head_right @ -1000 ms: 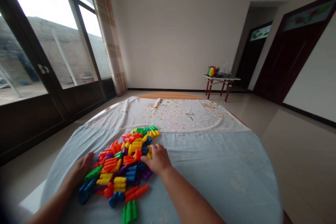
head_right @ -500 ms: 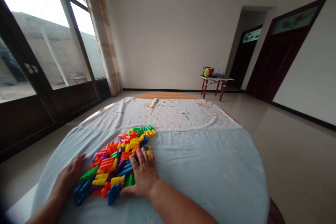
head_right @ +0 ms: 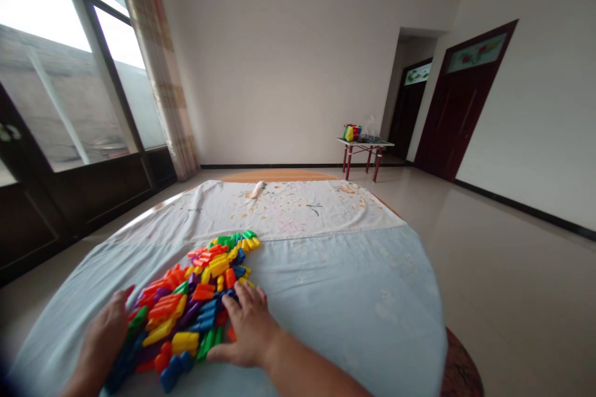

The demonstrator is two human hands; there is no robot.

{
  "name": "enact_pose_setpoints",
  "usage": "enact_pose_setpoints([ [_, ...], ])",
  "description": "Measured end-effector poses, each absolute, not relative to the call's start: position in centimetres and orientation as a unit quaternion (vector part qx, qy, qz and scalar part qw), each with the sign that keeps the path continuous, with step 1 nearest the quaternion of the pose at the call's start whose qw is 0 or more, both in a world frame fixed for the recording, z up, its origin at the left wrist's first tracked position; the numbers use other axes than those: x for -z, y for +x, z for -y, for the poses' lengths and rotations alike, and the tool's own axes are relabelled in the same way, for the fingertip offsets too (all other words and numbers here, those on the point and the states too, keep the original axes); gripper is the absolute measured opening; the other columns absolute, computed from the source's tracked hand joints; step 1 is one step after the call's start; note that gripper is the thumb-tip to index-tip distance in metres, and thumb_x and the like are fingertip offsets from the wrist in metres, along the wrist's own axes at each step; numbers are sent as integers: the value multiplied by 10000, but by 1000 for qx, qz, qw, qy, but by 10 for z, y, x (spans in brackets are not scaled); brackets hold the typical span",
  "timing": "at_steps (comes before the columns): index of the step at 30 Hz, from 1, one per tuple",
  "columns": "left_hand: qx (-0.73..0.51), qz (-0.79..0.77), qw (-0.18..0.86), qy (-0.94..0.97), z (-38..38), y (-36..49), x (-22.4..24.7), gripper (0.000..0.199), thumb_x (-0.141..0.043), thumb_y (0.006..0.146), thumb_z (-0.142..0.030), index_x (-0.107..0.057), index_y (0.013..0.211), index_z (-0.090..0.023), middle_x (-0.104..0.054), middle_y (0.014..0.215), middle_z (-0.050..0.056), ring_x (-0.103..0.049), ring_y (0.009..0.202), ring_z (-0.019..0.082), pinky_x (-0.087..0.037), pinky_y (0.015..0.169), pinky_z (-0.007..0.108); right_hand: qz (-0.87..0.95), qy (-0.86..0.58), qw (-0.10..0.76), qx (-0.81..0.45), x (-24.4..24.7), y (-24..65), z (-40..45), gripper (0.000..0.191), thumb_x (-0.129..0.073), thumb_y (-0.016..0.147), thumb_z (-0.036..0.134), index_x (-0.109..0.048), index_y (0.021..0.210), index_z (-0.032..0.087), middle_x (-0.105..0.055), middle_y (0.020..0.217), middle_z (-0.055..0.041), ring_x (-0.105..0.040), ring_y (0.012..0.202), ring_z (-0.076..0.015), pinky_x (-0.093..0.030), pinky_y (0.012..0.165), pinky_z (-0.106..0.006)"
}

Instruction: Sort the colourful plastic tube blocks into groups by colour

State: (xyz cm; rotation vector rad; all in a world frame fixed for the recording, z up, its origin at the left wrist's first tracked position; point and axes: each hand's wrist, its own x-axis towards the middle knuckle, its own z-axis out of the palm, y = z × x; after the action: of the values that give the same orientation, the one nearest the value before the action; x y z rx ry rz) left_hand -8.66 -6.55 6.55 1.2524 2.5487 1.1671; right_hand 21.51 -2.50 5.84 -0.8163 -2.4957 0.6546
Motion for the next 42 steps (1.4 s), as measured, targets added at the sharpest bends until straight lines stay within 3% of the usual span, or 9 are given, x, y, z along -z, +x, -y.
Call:
enact_pose_setpoints([
  [3,-452,-790,-19,414,67,-56,-89,652,-145,851,-518,-539,1162,-102,-551,1197,152,-451,1178,282,-352,1005,432,859,-320,329,-227,-67,233,17,629,-607,745,487,-479,1262,152,-445,1326,-176,-397,1236,-287,-302,1032,-458],
  [5,-491,-748,-40,445,68,-24,-102,562,-207,858,-486,-580,1091,-136,-575,1151,121,-495,1113,260,-371,981,419,813,-352,391,-249,-72,247,13,399,-547,803,370,-569,1126,136,-578,1144,-148,-554,1036,-224,-428,923,-364],
  [8,-530,-664,50,525,68,41,-110,480,-276,849,-490,-630,921,-174,-643,947,81,-581,899,218,-469,814,348,757,-400,419,-303,-70,265,9,267,-471,842,329,-627,956,145,-655,888,-89,-612,737,-160,-493,709,-268],
  [12,-456,-562,206,659,68,125,-101,441,-284,881,-411,-620,729,-171,-608,698,54,-561,663,149,-439,635,244,718,-444,417,-336,-46,281,2,302,-437,857,371,-646,871,154,-672,773,-73,-620,707,-172,-472,669,-249],
  [15,-393,-536,236,709,65,159,-82,484,-242,894,-375,-598,641,-167,-599,658,53,-553,612,124,-413,613,225,704,-456,412,-356,-27,289,-7,353,-424,856,418,-641,853,140,-666,722,-76,-619,673,-177,-466,642,-245],
  [19,-259,-561,188,764,55,169,-43,542,-156,888,-284,-612,613,-180,-617,653,61,-568,584,138,-428,595,244,697,-469,396,-372,-17,291,-17,429,-386,860,477,-632,874,127,-636,652,-64,-595,592,-170,-450,577,-243],
  [24,-194,-595,154,765,44,169,-11,437,-255,857,-243,-635,655,-166,-634,635,71,-586,582,168,-410,559,242,710,-464,386,-362,-16,289,-19,459,-377,856,508,-636,858,130,-633,638,-67,-591,589,-171,-439,570,-240],
  [42,-196,-573,132,785,63,174,-41,314,-330,870,-270,-543,660,-175,-593,676,24,-523,622,115,-268,553,256,727,-458,361,-363,-24,293,-17,397,-409,848,455,-650,882,140,-662,663,-63,-613,622,-165,-453,604,-225],
])
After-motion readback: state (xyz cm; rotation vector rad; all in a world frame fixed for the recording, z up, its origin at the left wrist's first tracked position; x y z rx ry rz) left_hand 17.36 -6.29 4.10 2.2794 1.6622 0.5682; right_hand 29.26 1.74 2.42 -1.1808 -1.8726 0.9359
